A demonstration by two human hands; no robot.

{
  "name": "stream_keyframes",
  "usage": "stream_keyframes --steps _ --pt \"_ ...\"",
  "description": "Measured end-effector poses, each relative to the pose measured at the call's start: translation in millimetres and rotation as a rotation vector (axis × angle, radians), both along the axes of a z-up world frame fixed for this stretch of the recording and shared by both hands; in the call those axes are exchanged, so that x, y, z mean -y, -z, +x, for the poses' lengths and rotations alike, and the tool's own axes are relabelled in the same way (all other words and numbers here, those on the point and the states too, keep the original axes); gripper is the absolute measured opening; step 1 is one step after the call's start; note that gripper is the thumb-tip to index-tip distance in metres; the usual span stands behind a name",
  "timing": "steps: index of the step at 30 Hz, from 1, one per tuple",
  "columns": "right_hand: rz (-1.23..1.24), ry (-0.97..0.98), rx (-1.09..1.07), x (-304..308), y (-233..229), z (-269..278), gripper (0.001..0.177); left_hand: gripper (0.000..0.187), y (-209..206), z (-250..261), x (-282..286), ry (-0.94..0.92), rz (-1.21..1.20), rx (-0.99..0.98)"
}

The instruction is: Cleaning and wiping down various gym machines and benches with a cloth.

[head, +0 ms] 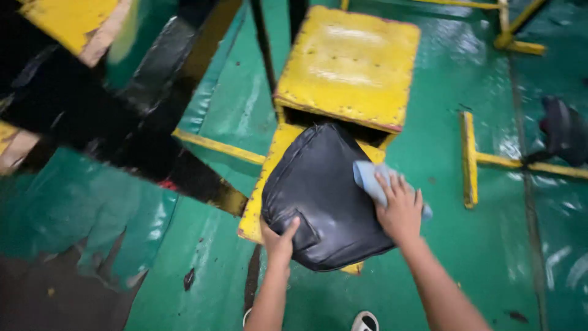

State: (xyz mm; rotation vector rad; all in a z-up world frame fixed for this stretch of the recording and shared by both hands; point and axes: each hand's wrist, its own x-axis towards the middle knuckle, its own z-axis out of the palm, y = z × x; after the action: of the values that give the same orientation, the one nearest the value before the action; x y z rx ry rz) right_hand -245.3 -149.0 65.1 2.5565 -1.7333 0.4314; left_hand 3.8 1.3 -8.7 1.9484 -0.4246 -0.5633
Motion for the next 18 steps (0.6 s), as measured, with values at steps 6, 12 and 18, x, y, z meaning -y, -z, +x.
stream_keyframes --steps 6,12,18 --pt "0.124 -0.100 0.002 17 -41 156 0.074 0.120 14 -13 -2 -0.007 -0.271 -0.090" --pt "0.268 -0.648 0.201 -68 -29 143 0.064 0.122 -6 -13 -13 0.033 -0.338 -0.407" --pt "0.344 0.228 0.074 49 -10 12 0.053 0.127 -14 -17 -16 0.049 -0.136 -0.337"
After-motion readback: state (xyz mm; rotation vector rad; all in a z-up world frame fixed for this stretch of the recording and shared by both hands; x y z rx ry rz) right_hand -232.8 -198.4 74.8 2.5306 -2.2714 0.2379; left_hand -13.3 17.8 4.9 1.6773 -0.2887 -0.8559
